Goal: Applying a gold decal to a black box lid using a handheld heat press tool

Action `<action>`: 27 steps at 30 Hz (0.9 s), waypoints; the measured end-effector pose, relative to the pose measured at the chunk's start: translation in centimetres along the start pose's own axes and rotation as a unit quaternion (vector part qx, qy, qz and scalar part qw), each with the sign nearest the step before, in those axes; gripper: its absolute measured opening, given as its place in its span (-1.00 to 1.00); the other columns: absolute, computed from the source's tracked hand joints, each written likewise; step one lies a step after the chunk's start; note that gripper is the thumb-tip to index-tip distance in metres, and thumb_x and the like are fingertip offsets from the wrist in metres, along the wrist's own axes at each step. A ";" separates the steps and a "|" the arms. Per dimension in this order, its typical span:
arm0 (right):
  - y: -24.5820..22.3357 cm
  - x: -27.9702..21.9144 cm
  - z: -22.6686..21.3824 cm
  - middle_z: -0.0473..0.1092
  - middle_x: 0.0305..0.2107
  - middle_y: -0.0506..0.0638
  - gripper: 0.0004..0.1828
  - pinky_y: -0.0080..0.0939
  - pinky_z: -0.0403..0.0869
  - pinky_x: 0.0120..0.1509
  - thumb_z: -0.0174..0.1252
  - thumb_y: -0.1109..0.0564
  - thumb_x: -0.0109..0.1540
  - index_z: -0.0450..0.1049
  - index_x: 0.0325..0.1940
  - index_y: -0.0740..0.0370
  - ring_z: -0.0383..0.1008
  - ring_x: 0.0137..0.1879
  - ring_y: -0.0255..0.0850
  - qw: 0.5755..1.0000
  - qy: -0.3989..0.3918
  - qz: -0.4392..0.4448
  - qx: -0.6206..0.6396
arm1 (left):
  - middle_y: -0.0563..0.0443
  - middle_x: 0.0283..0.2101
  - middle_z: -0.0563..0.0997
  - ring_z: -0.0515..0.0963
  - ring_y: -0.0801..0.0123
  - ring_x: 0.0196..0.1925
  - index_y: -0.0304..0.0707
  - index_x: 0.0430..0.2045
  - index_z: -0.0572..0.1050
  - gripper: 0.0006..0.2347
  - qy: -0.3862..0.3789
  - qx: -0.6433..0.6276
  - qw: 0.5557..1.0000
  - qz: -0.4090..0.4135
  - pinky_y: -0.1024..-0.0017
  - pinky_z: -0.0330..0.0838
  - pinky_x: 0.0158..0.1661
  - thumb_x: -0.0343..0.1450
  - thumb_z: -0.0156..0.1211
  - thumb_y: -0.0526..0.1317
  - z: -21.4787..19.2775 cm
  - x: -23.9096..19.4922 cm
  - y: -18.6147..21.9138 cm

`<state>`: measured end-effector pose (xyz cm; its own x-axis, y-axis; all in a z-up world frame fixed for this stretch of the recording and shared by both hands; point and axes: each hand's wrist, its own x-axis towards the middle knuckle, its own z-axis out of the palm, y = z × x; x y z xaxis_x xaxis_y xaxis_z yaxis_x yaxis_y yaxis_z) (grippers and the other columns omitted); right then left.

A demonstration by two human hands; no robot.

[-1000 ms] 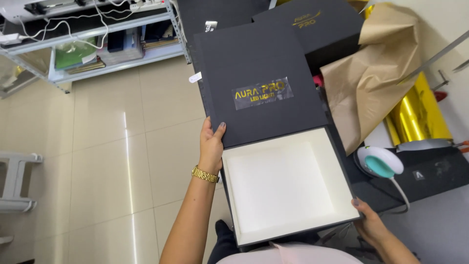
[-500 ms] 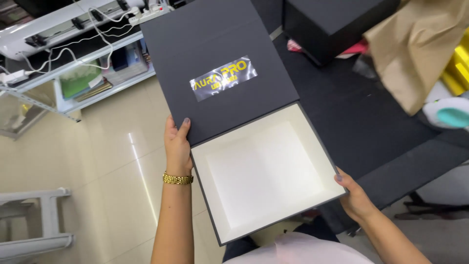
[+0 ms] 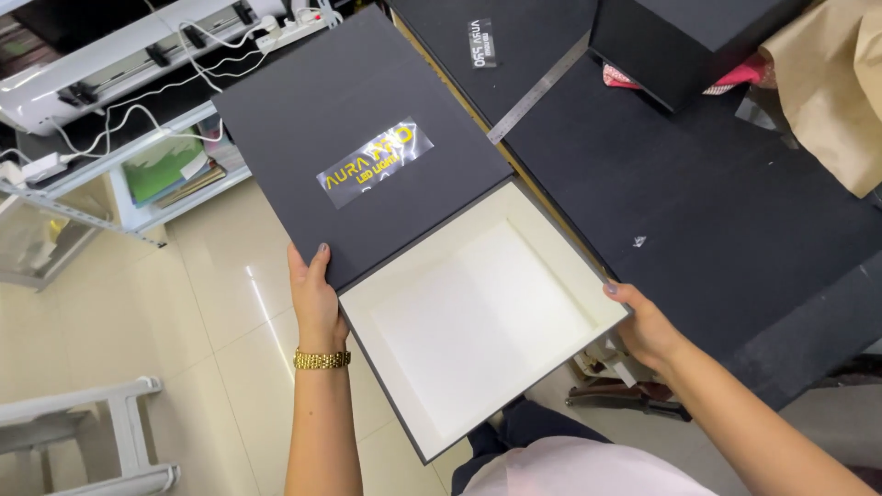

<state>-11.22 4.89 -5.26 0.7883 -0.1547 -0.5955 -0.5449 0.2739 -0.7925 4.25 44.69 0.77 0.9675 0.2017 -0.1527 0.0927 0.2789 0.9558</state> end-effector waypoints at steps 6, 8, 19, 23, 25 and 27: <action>-3.3 7.6 0.2 0.34 0.20 0.47 -0.11 0.24 -0.02 0.49 0.03 -0.40 0.20 0.38 0.38 0.31 0.21 0.34 0.16 0.998 0.005 -0.055 0.020 | -0.11 -0.05 0.62 0.69 0.25 -0.05 -0.15 0.17 0.36 -0.71 0.013 -0.013 1.000 0.005 0.25 0.66 -0.09 0.53 0.07 -0.27 3.1 8.8 -0.3; -3.9 12.0 0.6 0.34 0.20 0.43 -0.10 0.23 -0.01 0.49 0.00 -0.43 0.23 0.38 0.38 0.33 0.21 0.34 0.16 0.998 -0.006 -0.065 0.024 | -0.08 -0.10 0.64 0.70 0.29 -0.11 -0.13 0.13 0.39 -0.74 0.022 -0.011 1.000 0.013 0.29 0.68 -0.13 0.53 0.09 -0.27 2.4 13.1 -1.3; -23.3 32.0 9.9 0.50 -0.15 0.13 -0.14 -0.36 0.53 -0.44 -0.12 -0.56 0.29 0.39 0.41 0.06 0.54 -0.28 -0.19 0.987 -0.096 -0.067 -0.114 | -0.02 -0.18 0.65 0.74 0.38 -0.21 -0.11 0.00 0.45 -0.81 0.069 0.027 0.988 0.134 0.42 0.74 -0.22 0.51 0.20 -0.27 4.3 30.6 4.7; -26.2 49.7 9.1 0.51 -0.15 0.05 -0.47 -0.24 0.49 -0.11 0.17 -0.22 0.22 0.57 0.16 0.09 0.54 -0.10 -0.14 0.930 0.006 -0.169 -0.326 | 0.04 -0.10 0.62 0.68 0.42 -0.11 -0.11 -0.06 0.41 -0.84 0.073 0.027 0.984 0.159 0.46 0.68 -0.05 0.51 0.07 -0.33 7.9 33.2 8.3; -26.8 55.3 9.5 0.55 0.04 -0.03 -0.49 -0.23 0.42 0.21 0.22 -0.08 0.16 0.56 0.21 -0.03 0.56 0.11 -0.12 0.874 0.088 -0.213 -0.428 | 0.04 -0.02 0.60 0.61 0.48 -0.02 -0.21 -0.08 0.41 -0.83 0.070 0.050 0.980 0.178 0.46 0.63 0.12 0.48 -0.02 -0.38 9.7 34.1 9.7; -29.3 58.7 9.9 0.46 0.17 0.01 -0.31 -0.31 0.35 0.37 0.18 0.14 0.02 0.49 0.29 0.01 0.46 0.28 -0.10 0.866 0.176 -0.197 -0.425 | -0.03 0.05 0.59 0.59 0.42 0.04 -0.27 0.01 0.41 -0.77 0.041 0.034 0.973 0.223 0.40 0.58 0.18 0.48 -0.03 -0.41 10.4 37.3 9.7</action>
<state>53.89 -2.82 -15.66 0.9065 -0.3976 -0.1418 -0.3846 -0.6396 -0.6655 43.67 45.16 6.97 0.8937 0.3629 0.2639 -0.3139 0.0851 0.9456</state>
